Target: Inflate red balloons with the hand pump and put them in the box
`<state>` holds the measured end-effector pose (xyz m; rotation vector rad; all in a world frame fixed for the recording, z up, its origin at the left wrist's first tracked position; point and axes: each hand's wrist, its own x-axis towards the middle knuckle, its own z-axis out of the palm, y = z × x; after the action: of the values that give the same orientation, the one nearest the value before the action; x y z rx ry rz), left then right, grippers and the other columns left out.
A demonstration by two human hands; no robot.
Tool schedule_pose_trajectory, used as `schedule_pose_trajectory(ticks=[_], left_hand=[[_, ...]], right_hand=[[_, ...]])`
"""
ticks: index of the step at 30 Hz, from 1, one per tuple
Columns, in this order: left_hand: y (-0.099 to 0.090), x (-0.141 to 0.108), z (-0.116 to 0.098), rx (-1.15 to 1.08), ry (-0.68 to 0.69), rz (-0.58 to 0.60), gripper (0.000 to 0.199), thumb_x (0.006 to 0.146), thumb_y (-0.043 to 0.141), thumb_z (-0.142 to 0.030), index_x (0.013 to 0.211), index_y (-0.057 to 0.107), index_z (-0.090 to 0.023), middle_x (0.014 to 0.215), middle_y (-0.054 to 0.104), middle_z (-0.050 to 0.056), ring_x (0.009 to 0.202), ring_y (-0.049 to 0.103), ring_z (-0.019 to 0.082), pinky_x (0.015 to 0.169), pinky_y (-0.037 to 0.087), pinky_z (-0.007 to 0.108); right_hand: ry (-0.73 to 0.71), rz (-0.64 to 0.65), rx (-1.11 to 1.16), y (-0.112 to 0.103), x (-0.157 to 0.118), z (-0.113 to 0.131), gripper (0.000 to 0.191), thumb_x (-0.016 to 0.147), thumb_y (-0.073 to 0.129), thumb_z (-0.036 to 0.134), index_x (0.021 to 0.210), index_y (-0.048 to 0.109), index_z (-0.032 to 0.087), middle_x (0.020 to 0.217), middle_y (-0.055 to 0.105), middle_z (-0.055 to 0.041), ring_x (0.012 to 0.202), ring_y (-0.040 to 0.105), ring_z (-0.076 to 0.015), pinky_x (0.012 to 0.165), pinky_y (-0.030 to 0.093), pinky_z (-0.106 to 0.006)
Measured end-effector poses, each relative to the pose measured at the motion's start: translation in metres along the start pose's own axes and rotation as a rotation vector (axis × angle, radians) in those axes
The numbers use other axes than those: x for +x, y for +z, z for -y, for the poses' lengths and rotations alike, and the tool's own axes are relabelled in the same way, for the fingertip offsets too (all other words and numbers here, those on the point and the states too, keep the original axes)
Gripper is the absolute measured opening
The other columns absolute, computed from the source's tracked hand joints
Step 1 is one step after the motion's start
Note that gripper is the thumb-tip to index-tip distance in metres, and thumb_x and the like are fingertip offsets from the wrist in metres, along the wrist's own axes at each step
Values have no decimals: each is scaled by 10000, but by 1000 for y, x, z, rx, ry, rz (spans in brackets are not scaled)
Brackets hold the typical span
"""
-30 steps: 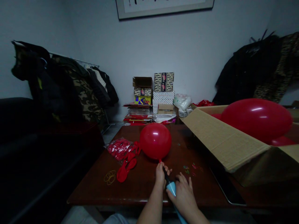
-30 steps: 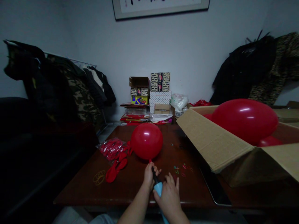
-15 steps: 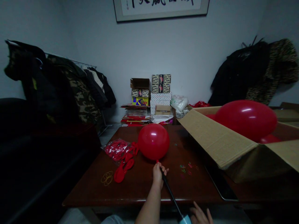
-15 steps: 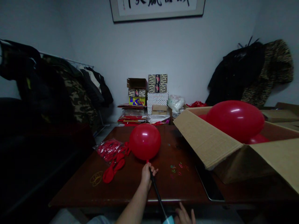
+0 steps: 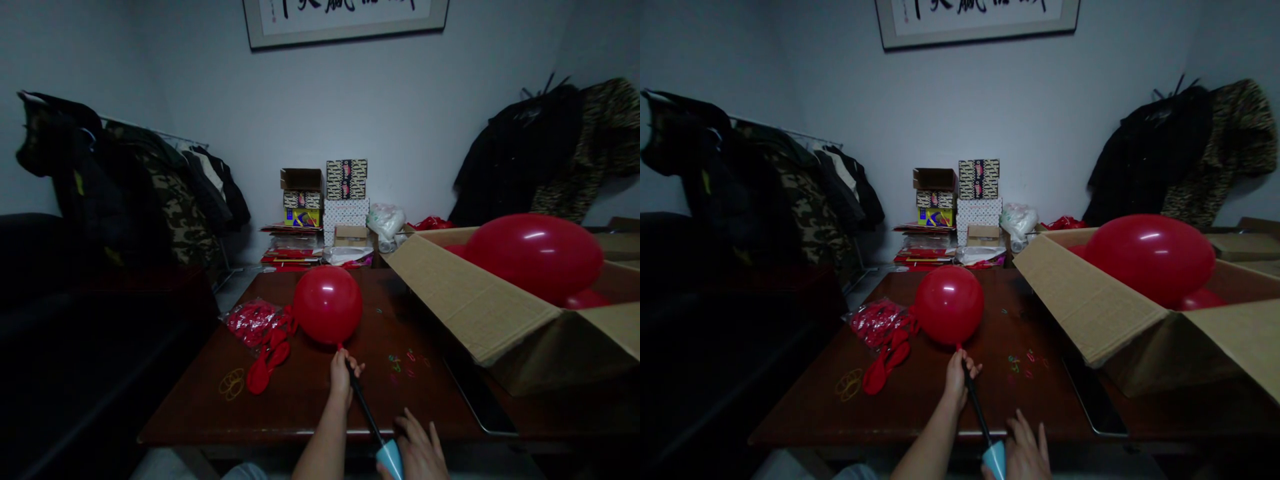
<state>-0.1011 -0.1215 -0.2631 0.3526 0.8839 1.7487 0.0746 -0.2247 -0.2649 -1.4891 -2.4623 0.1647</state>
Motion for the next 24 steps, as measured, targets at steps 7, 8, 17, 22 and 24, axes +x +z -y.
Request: schedule_pose_trajectory(ticks=[7,8,17,22,24], left_hand=[[-1,1,1,-2,-4,7,427,647,624,-565,685,387,-213,422,430,-106,323,359,56,648,468,336],[-1,1,1,-1,-6,6,425,649,625,-563,684,386,-213,418,432,-106,322,362,57,645,468,331],[-2,3,4,30,19,-3,438,647,615,-584,660,390,-209,402,426,-109,300,344,52,620,471,328],[-3,0,3,26,29,26,422,662,613,-563,647,387,-207,411,429,-105,311,359,54,639,474,342],[-3,0,2,31,25,22,419,674,599,-563,638,380,-208,406,424,-105,307,349,53,634,473,345]], right_hand=[[23,-20,54,-24,51,29,423,759,461,471,976,640,155,1225,536,-137,1262,347,-314,1059,102,-561],[34,-20,51,-24,58,33,421,754,465,457,982,639,148,1222,536,-138,1261,346,-314,1059,103,-558],[59,-8,9,-25,57,39,451,756,472,447,1028,624,122,1226,533,-151,1264,337,-321,1062,95,-552],[0,-17,-1,-13,25,21,453,741,495,511,989,639,160,1198,563,-141,1237,380,-331,1045,153,-573],[0,-43,-36,0,8,9,433,701,547,517,948,650,176,1173,585,-135,1212,413,-340,1037,170,-585]])
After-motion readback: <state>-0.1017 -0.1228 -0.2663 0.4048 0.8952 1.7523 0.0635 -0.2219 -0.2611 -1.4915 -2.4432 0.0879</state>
